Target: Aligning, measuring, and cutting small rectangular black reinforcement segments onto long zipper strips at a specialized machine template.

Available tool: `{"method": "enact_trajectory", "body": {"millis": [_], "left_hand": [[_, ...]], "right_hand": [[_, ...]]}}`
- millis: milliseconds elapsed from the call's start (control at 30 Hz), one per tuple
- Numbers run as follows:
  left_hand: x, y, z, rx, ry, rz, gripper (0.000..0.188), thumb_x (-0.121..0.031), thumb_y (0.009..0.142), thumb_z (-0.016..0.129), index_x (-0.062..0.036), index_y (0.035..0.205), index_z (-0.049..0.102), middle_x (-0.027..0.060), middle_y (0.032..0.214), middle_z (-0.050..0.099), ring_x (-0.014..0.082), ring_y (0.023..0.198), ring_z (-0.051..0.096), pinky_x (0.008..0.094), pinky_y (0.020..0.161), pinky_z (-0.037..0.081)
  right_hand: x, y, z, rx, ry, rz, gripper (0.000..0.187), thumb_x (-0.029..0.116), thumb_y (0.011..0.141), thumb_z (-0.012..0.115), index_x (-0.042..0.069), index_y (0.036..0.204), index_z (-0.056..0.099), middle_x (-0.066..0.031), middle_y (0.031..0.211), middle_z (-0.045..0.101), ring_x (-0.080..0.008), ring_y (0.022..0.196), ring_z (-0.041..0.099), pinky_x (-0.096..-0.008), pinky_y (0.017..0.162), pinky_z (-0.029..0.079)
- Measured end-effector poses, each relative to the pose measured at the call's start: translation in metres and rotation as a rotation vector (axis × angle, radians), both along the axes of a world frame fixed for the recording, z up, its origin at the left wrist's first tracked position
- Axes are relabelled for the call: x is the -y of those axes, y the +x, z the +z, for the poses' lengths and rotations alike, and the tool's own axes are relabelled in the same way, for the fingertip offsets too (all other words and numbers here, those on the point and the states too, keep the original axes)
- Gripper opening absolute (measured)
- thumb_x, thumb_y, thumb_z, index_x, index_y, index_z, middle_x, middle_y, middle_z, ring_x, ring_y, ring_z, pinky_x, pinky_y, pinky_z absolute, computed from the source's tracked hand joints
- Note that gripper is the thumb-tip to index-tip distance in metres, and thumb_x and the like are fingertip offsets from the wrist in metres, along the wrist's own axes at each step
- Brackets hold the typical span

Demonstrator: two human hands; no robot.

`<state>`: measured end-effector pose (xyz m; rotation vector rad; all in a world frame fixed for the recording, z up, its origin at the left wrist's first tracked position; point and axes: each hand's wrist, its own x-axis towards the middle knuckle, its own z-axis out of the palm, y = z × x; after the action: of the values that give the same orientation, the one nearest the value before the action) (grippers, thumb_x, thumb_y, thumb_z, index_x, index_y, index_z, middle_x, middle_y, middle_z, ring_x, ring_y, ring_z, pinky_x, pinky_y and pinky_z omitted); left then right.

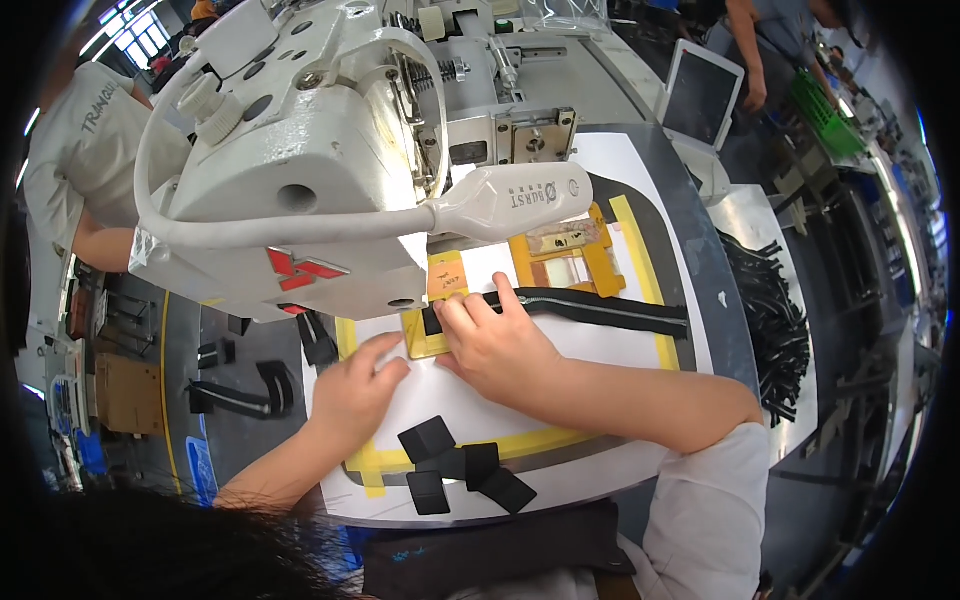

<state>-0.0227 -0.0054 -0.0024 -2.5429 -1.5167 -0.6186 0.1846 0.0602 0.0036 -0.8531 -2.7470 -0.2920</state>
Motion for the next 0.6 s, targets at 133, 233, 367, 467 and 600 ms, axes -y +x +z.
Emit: {"method": "enact_trajectory", "body": {"millis": [133, 233, 367, 467, 600], "left_hand": [[-0.003, 0.017, 0.005, -0.093, -0.119, -0.072, 0.015, -0.006, 0.074, 0.056, -0.0036, 0.087, 0.051, 0.0113, 0.123, 0.055, 0.0125, 0.055, 0.057, 0.0247, 0.047, 0.047], [-0.004, 0.024, -0.002, -0.103, -0.076, -0.015, 0.017, -0.008, 0.075, 0.06, -0.0065, 0.09, 0.052, 0.0054, 0.121, 0.057, 0.0148, 0.053, 0.059, 0.0264, 0.045, 0.048], [-0.01, 0.022, -0.003, -0.051, -0.08, 0.0, 0.019, -0.007, 0.076, 0.058, -0.0068, 0.094, 0.053, 0.0033, 0.118, 0.059, 0.0164, 0.051, 0.059, 0.0267, 0.044, 0.048], [-0.014, 0.019, -0.006, -0.013, -0.063, -0.026, 0.027, -0.006, 0.075, 0.058, -0.0055, 0.102, 0.056, 0.0027, 0.117, 0.06, 0.0143, 0.047, 0.056, 0.0253, 0.042, 0.046], [-0.019, 0.015, -0.004, 0.105, -0.103, -0.094, 0.035, -0.005, 0.073, 0.059, -0.0045, 0.108, 0.058, 0.0028, 0.112, 0.06, 0.0132, 0.045, 0.054, 0.0247, 0.042, 0.045]], "right_hand": [[-0.001, -0.002, -0.001, -0.04, -0.03, 0.01, 0.048, 0.04, 0.08, 0.061, 0.002, 0.11, 0.059, -0.0071, 0.092, 0.05, -0.0205, 0.09, 0.052, -0.0481, 0.094, 0.038], [0.0, 0.001, 0.0, -0.026, -0.037, 0.002, 0.049, 0.04, 0.079, 0.062, 0.003, 0.111, 0.058, -0.0069, 0.092, 0.049, -0.0201, 0.09, 0.052, -0.0484, 0.093, 0.038], [-0.001, 0.002, 0.0, -0.007, -0.032, 0.004, 0.049, 0.04, 0.079, 0.063, 0.003, 0.11, 0.058, -0.0065, 0.092, 0.049, -0.0201, 0.089, 0.052, -0.0464, 0.093, 0.039], [-0.005, 0.008, 0.0, -0.094, -0.089, 0.04, 0.043, 0.032, 0.077, 0.066, 0.002, 0.107, 0.059, -0.0067, 0.091, 0.052, -0.021, 0.088, 0.053, -0.043, 0.093, 0.04], [-0.01, 0.021, 0.006, -0.273, -0.248, 0.105, 0.034, 0.018, 0.074, 0.068, 0.002, 0.104, 0.062, -0.0089, 0.093, 0.056, -0.0231, 0.088, 0.055, -0.0401, 0.091, 0.041]]}}
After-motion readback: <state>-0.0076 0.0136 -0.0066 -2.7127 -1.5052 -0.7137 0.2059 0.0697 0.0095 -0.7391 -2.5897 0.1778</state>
